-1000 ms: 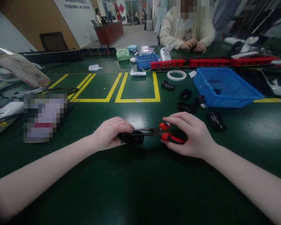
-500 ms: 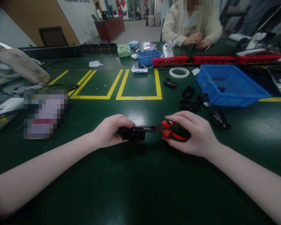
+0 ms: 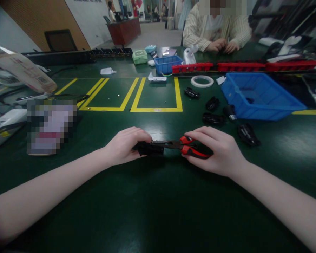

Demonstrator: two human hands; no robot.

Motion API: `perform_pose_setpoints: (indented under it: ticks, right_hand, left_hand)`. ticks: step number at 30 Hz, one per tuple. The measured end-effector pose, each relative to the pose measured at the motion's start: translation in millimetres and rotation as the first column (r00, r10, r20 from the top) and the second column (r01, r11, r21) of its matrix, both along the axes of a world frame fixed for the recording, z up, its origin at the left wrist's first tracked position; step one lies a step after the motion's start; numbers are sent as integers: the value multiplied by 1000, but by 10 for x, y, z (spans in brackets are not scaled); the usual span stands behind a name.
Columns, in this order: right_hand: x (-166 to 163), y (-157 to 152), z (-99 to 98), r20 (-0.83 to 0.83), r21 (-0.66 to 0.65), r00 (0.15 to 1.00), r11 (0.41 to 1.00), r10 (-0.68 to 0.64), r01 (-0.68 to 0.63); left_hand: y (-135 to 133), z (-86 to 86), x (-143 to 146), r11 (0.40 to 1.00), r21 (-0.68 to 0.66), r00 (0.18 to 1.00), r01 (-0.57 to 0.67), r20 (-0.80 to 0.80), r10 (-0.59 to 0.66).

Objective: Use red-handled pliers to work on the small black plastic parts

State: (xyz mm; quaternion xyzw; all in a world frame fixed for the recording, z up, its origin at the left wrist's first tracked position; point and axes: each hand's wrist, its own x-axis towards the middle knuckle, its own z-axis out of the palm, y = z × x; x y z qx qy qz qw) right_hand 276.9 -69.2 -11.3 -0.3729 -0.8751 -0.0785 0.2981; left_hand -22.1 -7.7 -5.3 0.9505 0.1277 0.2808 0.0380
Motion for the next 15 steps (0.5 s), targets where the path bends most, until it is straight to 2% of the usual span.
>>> perform_pose_setpoints:
  ticks: [6,12,15]
  right_hand:
    - [-5,3,-15,-37,-56,999,998,0,-2]
    - [17,21,-1,-53,-136,998,990,22,-29]
    - [31,31,-9,-66,-146,997,988,38,-47]
  left_hand:
    - [-20,36,12,1000,-19,998,-23,-55,22]
    - [-10,-34,17,999,-34,1000,-15,-7,15]
    - [-18,-30,17,998,-52,999,-29,-39,27]
